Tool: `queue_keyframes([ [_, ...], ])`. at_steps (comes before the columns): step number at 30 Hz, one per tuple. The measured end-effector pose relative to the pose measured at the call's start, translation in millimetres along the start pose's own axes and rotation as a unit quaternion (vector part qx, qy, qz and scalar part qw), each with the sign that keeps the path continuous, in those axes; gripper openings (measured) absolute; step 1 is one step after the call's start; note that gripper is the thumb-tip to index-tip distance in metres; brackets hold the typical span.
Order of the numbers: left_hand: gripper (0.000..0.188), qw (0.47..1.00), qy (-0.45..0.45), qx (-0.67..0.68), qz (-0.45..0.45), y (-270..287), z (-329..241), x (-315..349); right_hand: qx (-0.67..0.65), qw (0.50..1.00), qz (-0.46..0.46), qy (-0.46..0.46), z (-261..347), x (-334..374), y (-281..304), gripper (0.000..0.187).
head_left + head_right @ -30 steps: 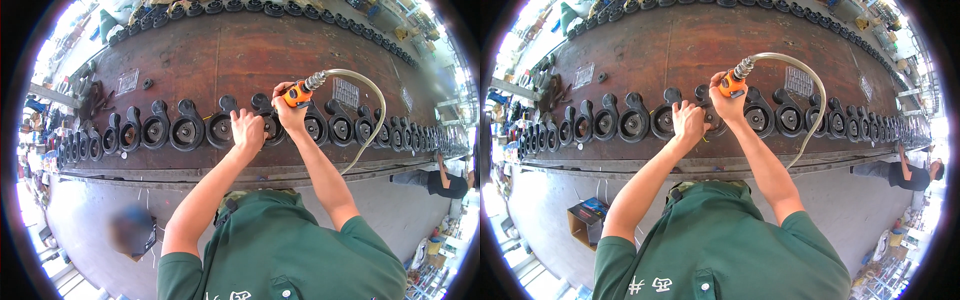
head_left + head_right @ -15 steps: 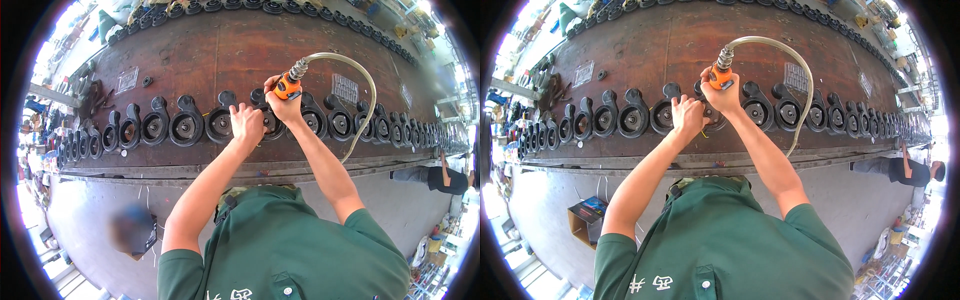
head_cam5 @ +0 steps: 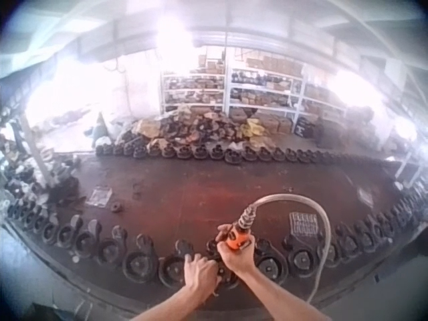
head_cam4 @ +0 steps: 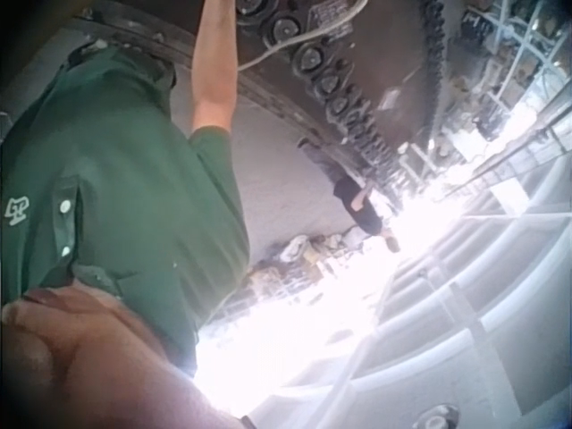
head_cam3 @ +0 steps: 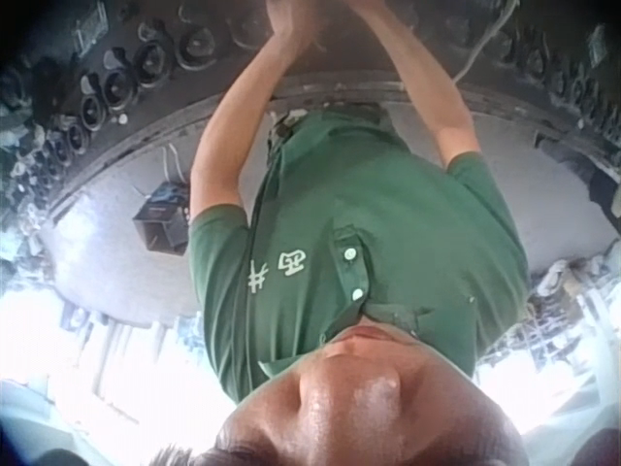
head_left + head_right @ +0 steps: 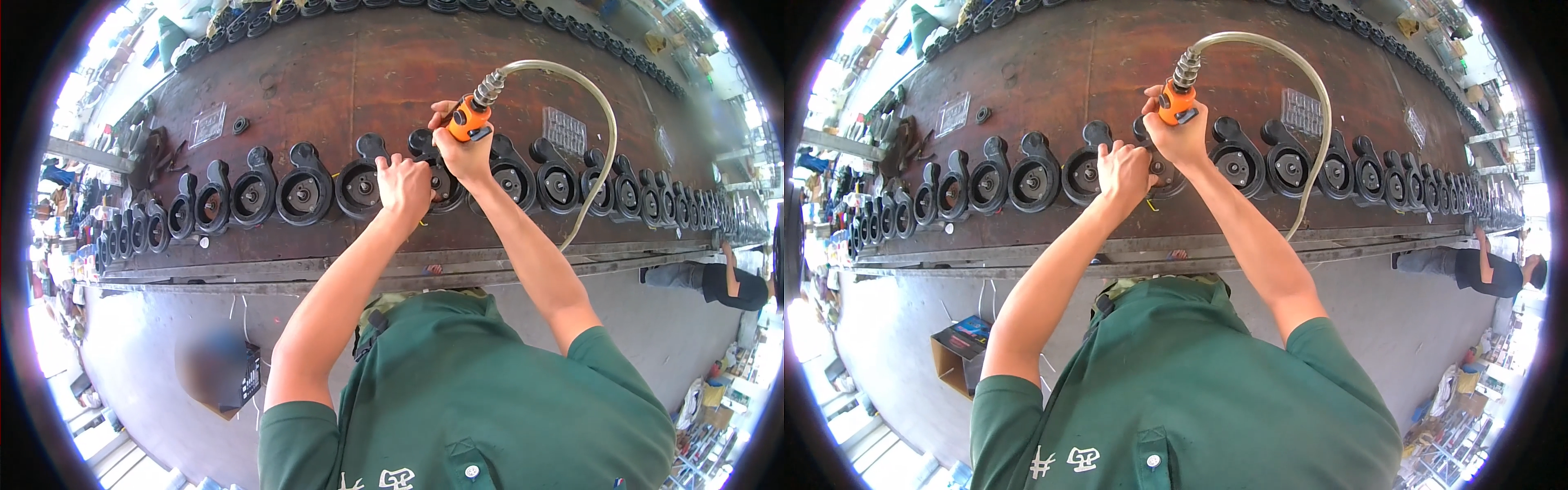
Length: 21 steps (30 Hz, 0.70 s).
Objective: The person assembles metal pump housings by inserting circular bearings and small washers, then secures them using a pneumatic screwdriver at a workbench.
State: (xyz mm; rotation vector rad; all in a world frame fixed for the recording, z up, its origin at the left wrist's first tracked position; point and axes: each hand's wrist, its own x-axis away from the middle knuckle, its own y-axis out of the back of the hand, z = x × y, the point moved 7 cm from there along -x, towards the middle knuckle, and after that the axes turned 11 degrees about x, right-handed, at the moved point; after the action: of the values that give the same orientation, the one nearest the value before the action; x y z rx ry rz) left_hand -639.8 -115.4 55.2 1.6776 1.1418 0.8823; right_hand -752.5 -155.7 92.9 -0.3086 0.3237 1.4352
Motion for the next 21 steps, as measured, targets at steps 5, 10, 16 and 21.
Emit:
queue_keyframes([
  [5,0.031,1.0,0.005,-0.005,-0.001,2,-2,1,-0.04,0.999,-0.031,-0.019,-2,9,11,0.025],
  [10,0.031,1.0,0.008,-0.008,0.006,1,-2,0,-0.046,0.998,-0.04,-0.027,-4,7,19,0.022],
  [16,0.031,1.0,0.006,-0.008,0.004,4,-2,0,-0.066,0.997,-0.043,-0.022,-4,6,17,0.02],
  [21,0.029,1.0,0.004,-0.014,0.0,2,-3,0,-0.054,0.998,-0.025,-0.026,-6,3,13,0.018],
])
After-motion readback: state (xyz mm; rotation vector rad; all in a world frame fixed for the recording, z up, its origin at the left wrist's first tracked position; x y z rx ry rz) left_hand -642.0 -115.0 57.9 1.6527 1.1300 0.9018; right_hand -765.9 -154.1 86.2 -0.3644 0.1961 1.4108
